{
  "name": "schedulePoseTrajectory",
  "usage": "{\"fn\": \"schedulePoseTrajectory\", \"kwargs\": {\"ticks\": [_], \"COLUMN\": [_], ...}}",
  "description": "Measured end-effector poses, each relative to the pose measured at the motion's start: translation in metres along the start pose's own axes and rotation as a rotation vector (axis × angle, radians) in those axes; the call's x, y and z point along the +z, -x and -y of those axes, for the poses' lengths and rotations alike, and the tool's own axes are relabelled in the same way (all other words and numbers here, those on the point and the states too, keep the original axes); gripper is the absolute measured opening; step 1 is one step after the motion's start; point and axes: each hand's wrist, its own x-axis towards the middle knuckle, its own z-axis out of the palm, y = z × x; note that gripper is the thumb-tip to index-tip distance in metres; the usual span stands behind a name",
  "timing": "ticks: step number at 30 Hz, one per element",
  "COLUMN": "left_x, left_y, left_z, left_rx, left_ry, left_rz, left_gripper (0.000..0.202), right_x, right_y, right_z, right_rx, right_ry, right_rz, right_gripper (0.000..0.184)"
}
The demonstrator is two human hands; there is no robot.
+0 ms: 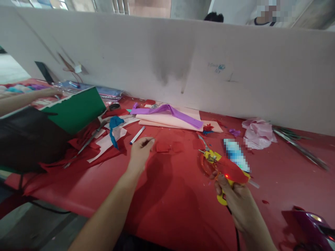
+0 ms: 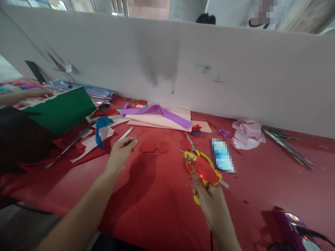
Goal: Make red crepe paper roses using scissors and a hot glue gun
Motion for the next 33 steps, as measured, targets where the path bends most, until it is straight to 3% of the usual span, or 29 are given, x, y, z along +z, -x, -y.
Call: {"fn": "schedulePoseTrajectory", "kwargs": {"ticks": [3, 6, 11, 16, 18, 22, 28, 33], "left_x": [-0.013, -0.015, 0.012, 0.038, 0.037, 0.023, 0.009, 0.014], "left_y": [-0.015, -0.025, -0.031, -0.028, -0.028, -0.031, -0.035, -0.039], "left_z": [-0.005, -0.009, -0.003, 0.011, 0.015, 0.019, 0.017, 0.023], "left_rx": [0.046, 0.055, 0.065, -0.012, 0.054, 0.155, 0.259, 0.301], "left_ry": [-0.083, -0.196, -0.294, -0.245, -0.276, -0.390, -0.548, -0.698], "left_rz": [-0.074, -0.026, 0.124, 0.178, 0.154, 0.136, 0.235, 0.177], "left_gripper": [0.018, 0.017, 0.007, 0.035, 0.034, 0.014, 0.028, 0.016], "right_x": [-0.006, -0.008, 0.001, 0.017, 0.022, 0.031, 0.035, 0.037], "right_y": [-0.006, -0.011, -0.022, -0.037, -0.043, -0.049, -0.048, -0.044], "right_z": [-0.001, 0.002, 0.016, 0.024, 0.021, 0.012, 0.001, 0.001], "right_rx": [0.036, 0.001, -0.074, -0.077, -0.095, -0.063, -0.012, 0.005], "right_ry": [-0.096, -0.156, -0.029, 0.155, 0.171, 0.128, 0.069, 0.034], "right_rz": [0.015, 0.038, 0.118, 0.218, 0.215, 0.211, 0.270, 0.229], "right_gripper": [0.041, 0.037, 0.038, 0.044, 0.043, 0.046, 0.048, 0.047]}}
